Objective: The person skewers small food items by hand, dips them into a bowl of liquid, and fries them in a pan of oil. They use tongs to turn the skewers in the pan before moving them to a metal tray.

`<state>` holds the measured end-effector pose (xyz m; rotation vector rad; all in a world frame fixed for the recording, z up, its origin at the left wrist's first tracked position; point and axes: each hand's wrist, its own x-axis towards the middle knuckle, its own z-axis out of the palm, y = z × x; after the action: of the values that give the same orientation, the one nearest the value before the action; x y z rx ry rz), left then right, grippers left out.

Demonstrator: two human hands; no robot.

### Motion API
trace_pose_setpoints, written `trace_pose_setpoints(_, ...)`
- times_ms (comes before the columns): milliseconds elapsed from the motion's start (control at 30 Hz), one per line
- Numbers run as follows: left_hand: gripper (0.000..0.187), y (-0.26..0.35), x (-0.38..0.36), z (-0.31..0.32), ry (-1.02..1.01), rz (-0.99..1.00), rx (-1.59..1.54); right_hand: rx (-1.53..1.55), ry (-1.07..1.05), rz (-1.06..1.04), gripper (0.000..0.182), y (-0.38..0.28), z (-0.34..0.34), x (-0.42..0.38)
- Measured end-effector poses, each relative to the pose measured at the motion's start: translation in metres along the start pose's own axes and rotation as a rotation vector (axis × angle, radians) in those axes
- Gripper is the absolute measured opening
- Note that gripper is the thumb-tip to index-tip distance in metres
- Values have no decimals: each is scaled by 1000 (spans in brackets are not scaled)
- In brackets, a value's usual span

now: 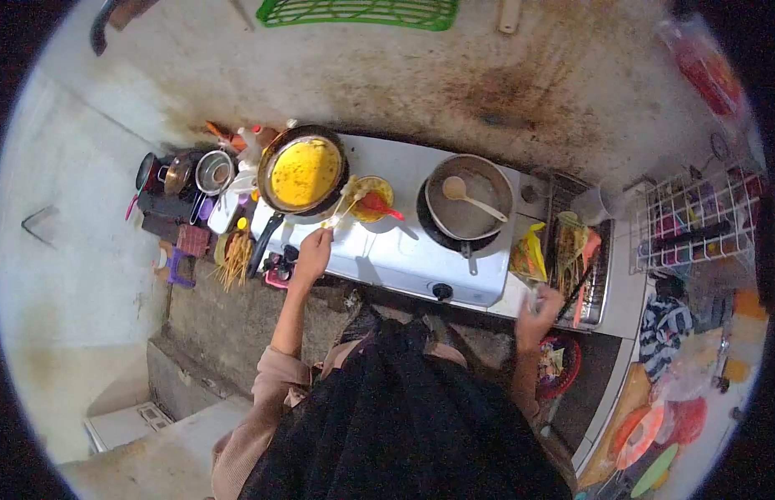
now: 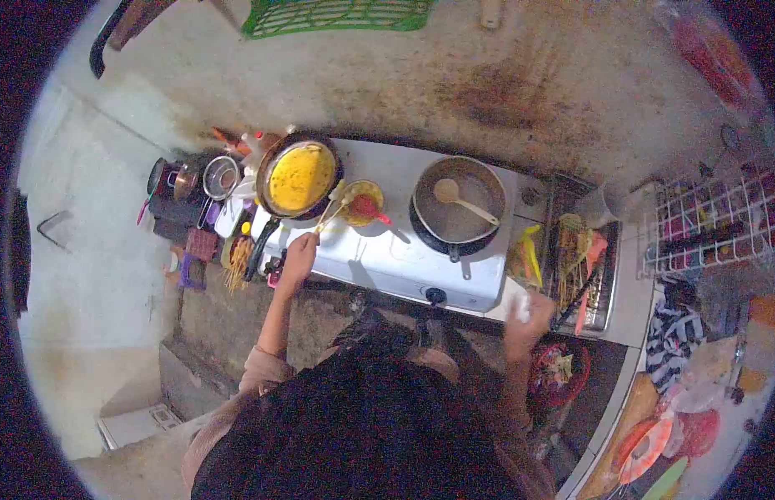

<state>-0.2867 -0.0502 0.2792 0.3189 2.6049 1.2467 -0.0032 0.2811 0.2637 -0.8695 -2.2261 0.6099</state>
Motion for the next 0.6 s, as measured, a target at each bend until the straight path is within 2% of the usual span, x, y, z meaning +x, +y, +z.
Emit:
trace_pose_setpoints(67, 30, -3, 3, -6, -11, 0, 2, 272, -306, -163, 16, -61, 22, -15)
trace_pose_setpoints(133, 30, -10, 7, -6, -21, 69, 15, 407, -642, -89, 21, -107, 69, -25)
trace_pose_setpoints(200, 31, -20, 11, -7, -26, 86, 2, 575, -646, -33, 26, -118, 145, -40)
trace_pose_setpoints(267, 30, -17, 10, -15, -86, 48, 17, 541, -742, 172, 30, -146, 190, -33)
trace_pose_setpoints(300, 30, -20, 11, -17, -83, 47, 10, 536, -745, 166, 30, -154, 212, -27)
trace_pose_setpoints(367, 30, -28, 13, -23, -77, 65, -12, 475, -604, 467, 31, -167, 252, -16)
trace_pose_setpoints(400, 30, -25, 13, -28, -101, 60, 8, 472, -604, 459, 31, -174, 264, -12)
trace_pose_setpoints(467, 30, -26, 12, -35, -105, 77, -7, 759, -129, 452, 29, -187, 277, -9)
trace_pose_setpoints(567, 30, -29, 18, -45, -122, 123, 0, 689, -179, 384, 24, -194, 269, -1)
trace_pose_setpoints(600, 30, -26, 19, -50, -141, 131, -3, 665, -138, 287, 21, -196, 267, 2)
